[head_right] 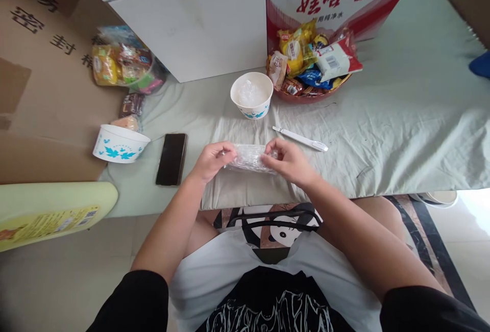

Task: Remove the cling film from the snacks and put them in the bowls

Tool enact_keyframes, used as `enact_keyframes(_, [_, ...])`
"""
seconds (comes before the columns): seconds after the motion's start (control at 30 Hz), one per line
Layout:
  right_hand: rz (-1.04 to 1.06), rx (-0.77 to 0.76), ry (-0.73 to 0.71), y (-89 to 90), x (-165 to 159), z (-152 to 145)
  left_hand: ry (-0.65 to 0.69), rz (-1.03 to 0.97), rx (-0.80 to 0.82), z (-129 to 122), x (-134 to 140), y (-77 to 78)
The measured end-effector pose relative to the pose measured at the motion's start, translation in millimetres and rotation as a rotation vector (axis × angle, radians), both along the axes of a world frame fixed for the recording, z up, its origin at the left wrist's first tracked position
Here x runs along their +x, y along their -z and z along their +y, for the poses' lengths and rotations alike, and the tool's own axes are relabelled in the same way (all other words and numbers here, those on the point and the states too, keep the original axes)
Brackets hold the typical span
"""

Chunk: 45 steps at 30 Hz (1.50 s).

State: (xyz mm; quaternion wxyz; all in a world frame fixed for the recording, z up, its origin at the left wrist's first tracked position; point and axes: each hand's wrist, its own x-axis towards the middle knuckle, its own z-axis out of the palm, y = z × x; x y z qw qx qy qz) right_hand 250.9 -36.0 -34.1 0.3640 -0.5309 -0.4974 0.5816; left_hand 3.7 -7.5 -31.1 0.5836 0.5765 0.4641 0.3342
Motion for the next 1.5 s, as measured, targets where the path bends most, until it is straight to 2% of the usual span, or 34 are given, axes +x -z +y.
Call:
enact_keyframes(0.03, [-0.047, 0.012, 0.036, 0.2, -0.5, -0.4, -0.073, 0.088, 0.082, -0.2, -1.1, 1.6])
enact_keyframes(0.13, [-0.152, 0.075, 0.211, -3.0, -2.4, -1.7, -0.432, 0.289, 0.347, -5.6, 1.9, 0.1])
enact_keyframes(0.17, [-0.189, 0.116, 0.245, -5.6, -2.9, -2.3, -0.498, 0.332, 0.408, -8.7, 6.6, -2.8])
enact_keyframes(0.2, [-0.214, 0.165, 0.258, -8.6, -3.2, -3.1, -0.501, 0.356, 0.444, -12.2, 13.5, -6.4])
enact_keyframes(0.23, [-0.214, 0.216, 0.243, -11.7, -3.3, -4.0, -0.441, 0.351, 0.45, -15.6, 22.3, -10.4])
enact_keyframes(0.3, [-0.117, 0.28, 0.144, -17.0, -3.0, -6.3, -0.217, 0.254, 0.391, -20.7, 43.3, -17.0])
enact_keyframes(0.37, [0.105, 0.249, 0.005, -20.0, -1.2, -7.9, 0.011, 0.115, 0.248, -21.7, 62.2, -20.1])
enact_keyframes(0.4, [0.24, 0.201, -0.062, -20.6, 0.3, -8.2, 0.08, 0.061, 0.177, -20.3, 68.5, -20.6])
enact_keyframes(0.47, [0.476, 0.091, -0.151, -21.1, 5.1, -7.1, 0.106, 0.024, 0.096, -13.4, 73.2, -21.8])
enact_keyframes(0.53, [0.552, 0.041, -0.156, -21.7, 11.4, -4.1, 0.012, 0.092, 0.135, -1.1, 68.8, -26.5])
enact_keyframes(0.67, [0.361, 0.03, 0.01, -24.6, 23.0, 5.0, -0.328, 0.389, 0.49, 41.8, 57.1, -49.5])
enact_keyframes(0.73, [0.303, -0.007, 0.084, -25.5, 26.1, 9.8, -0.415, 0.493, 0.639, 70.8, 61.2, -61.2])
enact_keyframes(0.77, [0.291, -0.018, 0.108, -25.6, 27.1, 12.2, -0.379, 0.542, 0.667, 85.8, 66.6, -65.4])
enact_keyframes(0.83, [0.279, -0.011, 0.131, -25.0, 29.1, 16.8, -0.207, 0.719, 0.621, 113.7, 82.5, -70.7])
enact_keyframes(0.9, [0.234, 0.036, 0.156, -23.1, 33.1, 21.5, 0.091, 0.982, 0.438, 135.8, 100.6, -73.5])
enact_keyframes(0.97, [0.114, 0.129, 0.206, -20.1, 40.7, 27.2, 0.383, 1.142, 0.238, 149.5, 114.9, -76.6])
enact_keyframes(1.0, [0.022, 0.2, 0.252, -18.4, 45.9, 30.5, 0.479, 1.164, 0.17, 153.0, 119.1, -78.5])
enact_keyframes(1.07, [-0.208, 0.38, 0.373, -14.8, 57.5, 38.4, 0.558, 1.158, 0.135, 153.2, 120.4, -82.3])
enact_keyframes(1.13, [-0.449, 0.559, 0.469, -11.5, 67.6, 47.3, 0.574, 1.173, 0.208, 146.1, 113.0, -84.1])
enact_keyframes(1.2, [-0.65, 0.678, 0.482, -8.8, 72.3, 56.1, 0.576, 1.21, 0.334, 134.8, 100.2, -82.4])
enact_keyframes(1.27, [-0.793, 0.721, 0.428, -6.5, 70.5, 63.7, 0.508, 1.231, 0.479, 123.0, 85.4, -77.9])
enact_keyframes(1.37, [-0.958, 0.717, 0.319, -4.3, 61.7, 73.3, 0.325, 1.241, 0.626, 110.7, 65.9, -69.5])
enact_keyframes(1.43, [-1.078, 0.705, 0.255, -4.3, 59.6, 79.9, 0.243, 1.22, 0.641, 108.1, 57.1, -64.6])
enact_keyframes(1.5, [-1.195, 0.703, 0.204, -5.7, 65.5, 86.3, 0.224, 1.16, 0.625, 109.3, 52.7, -60.3])
